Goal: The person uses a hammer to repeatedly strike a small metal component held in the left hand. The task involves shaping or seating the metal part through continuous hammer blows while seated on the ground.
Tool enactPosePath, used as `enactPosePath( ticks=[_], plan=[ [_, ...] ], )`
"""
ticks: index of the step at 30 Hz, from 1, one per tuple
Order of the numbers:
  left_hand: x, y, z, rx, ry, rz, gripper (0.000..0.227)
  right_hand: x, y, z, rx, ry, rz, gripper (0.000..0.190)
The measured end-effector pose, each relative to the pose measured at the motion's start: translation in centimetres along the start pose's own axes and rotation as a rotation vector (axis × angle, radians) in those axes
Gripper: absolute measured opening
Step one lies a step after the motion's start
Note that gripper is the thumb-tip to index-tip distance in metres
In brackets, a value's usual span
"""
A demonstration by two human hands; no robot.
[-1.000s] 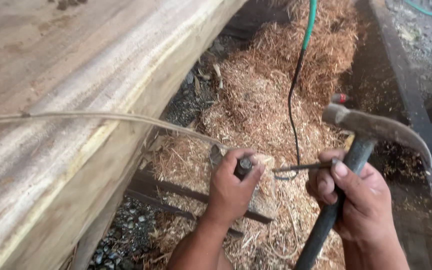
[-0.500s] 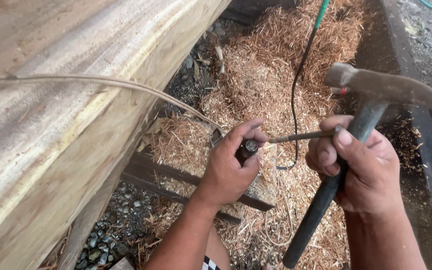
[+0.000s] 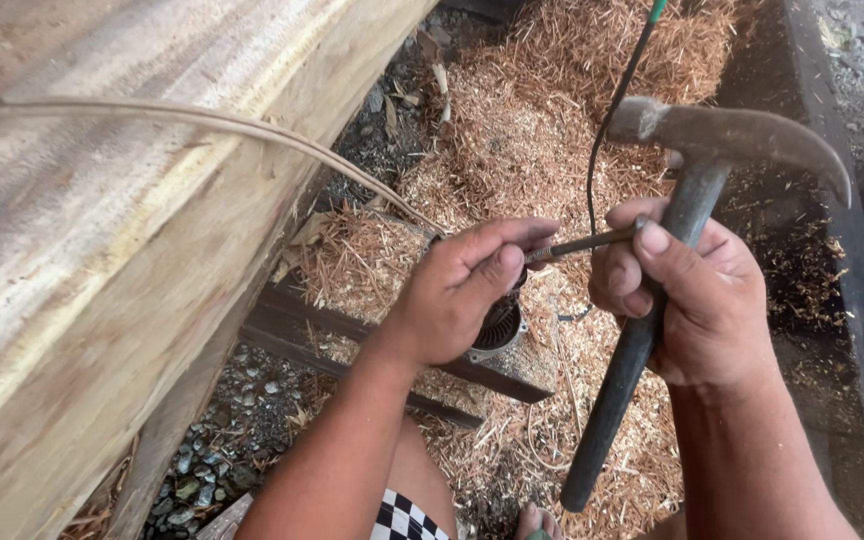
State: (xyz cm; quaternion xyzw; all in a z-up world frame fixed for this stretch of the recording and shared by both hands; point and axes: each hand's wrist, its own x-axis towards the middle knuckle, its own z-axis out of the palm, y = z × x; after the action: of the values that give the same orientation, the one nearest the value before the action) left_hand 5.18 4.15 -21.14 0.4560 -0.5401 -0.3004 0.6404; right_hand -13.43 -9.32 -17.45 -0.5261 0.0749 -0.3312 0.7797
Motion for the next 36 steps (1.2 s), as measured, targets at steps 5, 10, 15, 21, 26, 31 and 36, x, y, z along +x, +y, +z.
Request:
enactPosePath(
  ticks=[5, 10, 15, 21, 26, 31, 36],
  plan=[
    [1.3, -0.7, -0.6, -0.011, -0.039, -0.001, 0.043, 0.3, 0.2, 0.3, -0.022, 0.052, 0.014, 0.021],
    [2.0, -1.4, -0.7, -0.009, -0.076, -0.05, 0.036, 0.6, 0.0, 0.8, -0.036, 0.05, 0.017, 0.028],
    [2.3, -2.4, -0.6, -0.233, 0.037, -0.126, 0.028, 0.4, -0.1, 0.9, -0.083, 0.096, -0.007, 0.04],
    [2.3, -3.4, 0.1, -0.397, 0.093, -0.121, 0.023, 0.0, 0.1, -0.2, -0.067, 0.169, -0.005, 0.039],
    [2.3, -3.3, 0.7, -0.428, 0.103, -0.079, 0.019, -0.1, -0.1, -1.2, -0.077, 0.19, -0.03, 0.035],
    [1.8, -4.3, 0.8, -0.431, 0.098, -0.03, 0.015, -0.2, -0.2, -2.5, -0.042, 0.155, -0.038, 0.029],
    [2.0, -4.5, 1.1, -0.407, 0.109, -0.008, 0.012, -0.2, -0.1, -3.1, -0.029, 0.152, -0.045, 0.029]
  ],
)
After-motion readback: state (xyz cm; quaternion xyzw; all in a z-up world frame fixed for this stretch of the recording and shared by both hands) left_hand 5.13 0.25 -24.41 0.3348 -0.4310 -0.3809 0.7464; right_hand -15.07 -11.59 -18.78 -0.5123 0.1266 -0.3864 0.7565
